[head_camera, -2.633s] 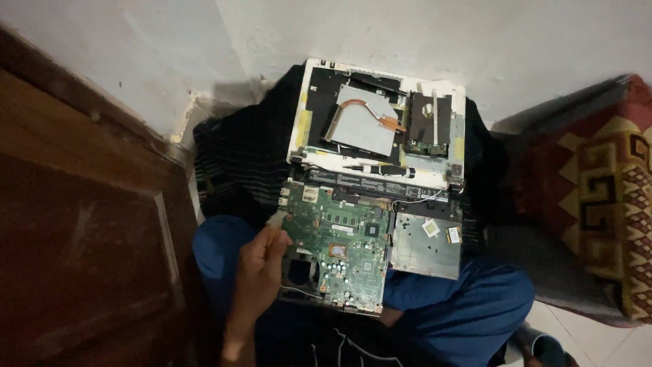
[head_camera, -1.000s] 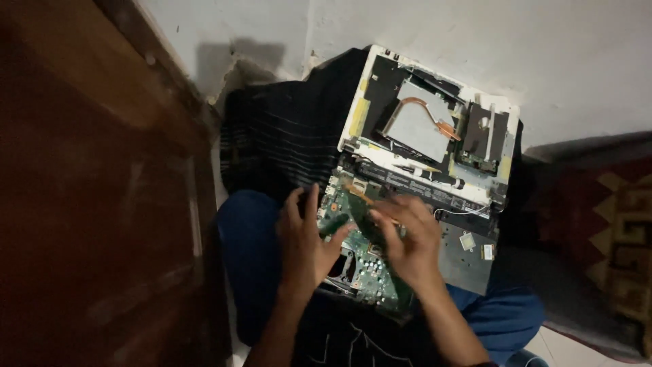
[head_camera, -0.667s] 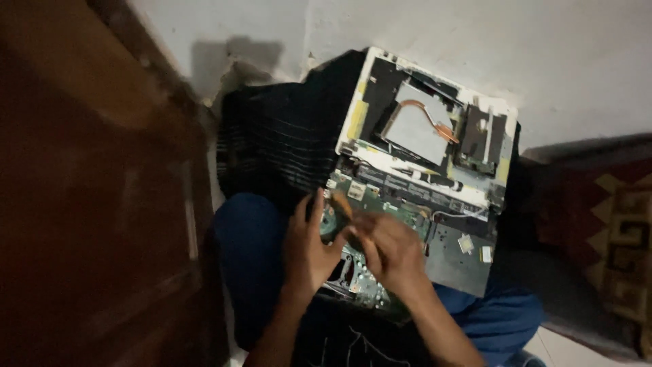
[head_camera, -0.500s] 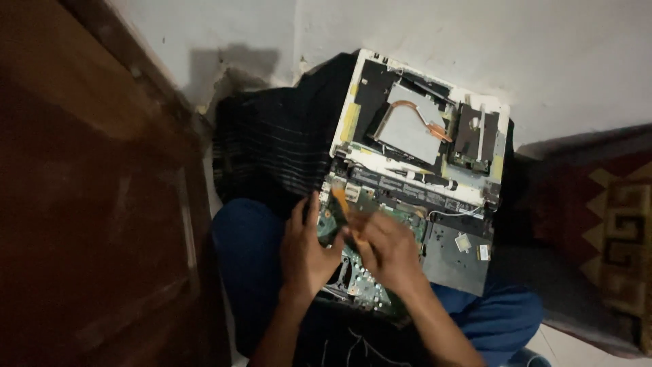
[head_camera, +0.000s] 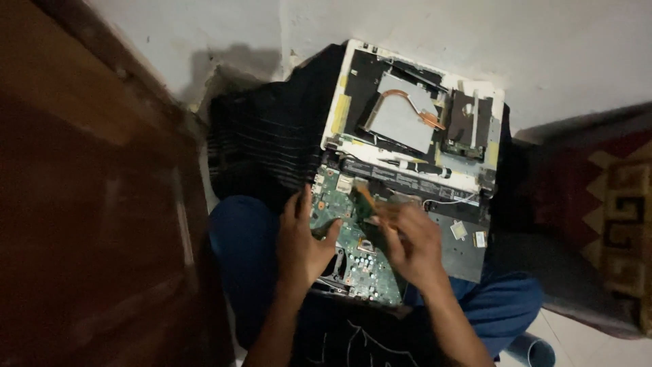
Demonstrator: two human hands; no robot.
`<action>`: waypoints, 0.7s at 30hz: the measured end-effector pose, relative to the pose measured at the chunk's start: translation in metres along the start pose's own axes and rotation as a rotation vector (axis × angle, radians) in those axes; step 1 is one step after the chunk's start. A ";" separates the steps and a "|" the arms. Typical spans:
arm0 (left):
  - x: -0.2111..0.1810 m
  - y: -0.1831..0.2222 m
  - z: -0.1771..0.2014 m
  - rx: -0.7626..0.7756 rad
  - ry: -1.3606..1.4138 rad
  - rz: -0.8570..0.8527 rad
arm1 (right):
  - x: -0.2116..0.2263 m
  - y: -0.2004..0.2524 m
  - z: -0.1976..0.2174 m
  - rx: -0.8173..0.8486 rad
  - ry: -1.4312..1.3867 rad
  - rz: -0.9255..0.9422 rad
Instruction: Disassembling a laptop by removing internal components like the heatsink and disconnecting ribbon cables using a prying tool and screwdriver.
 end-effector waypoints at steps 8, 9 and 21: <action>-0.002 -0.002 0.001 0.063 -0.005 0.053 | -0.019 0.023 -0.007 0.014 -0.052 -0.055; -0.002 -0.001 0.000 0.073 -0.006 0.069 | -0.010 0.020 -0.011 0.053 -0.048 -0.040; 0.043 -0.030 -0.010 -0.119 0.268 -0.115 | 0.053 0.013 -0.011 0.049 0.073 -0.069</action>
Point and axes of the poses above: each hand's wrist, its own y-axis away from the middle knuckle, its own z-axis out of the back of the hand, x = y × z, the point moved 8 cm from there along -y, towards the middle knuckle, and after that the axes turned 7 degrees about -z, right-handed, at the moved point
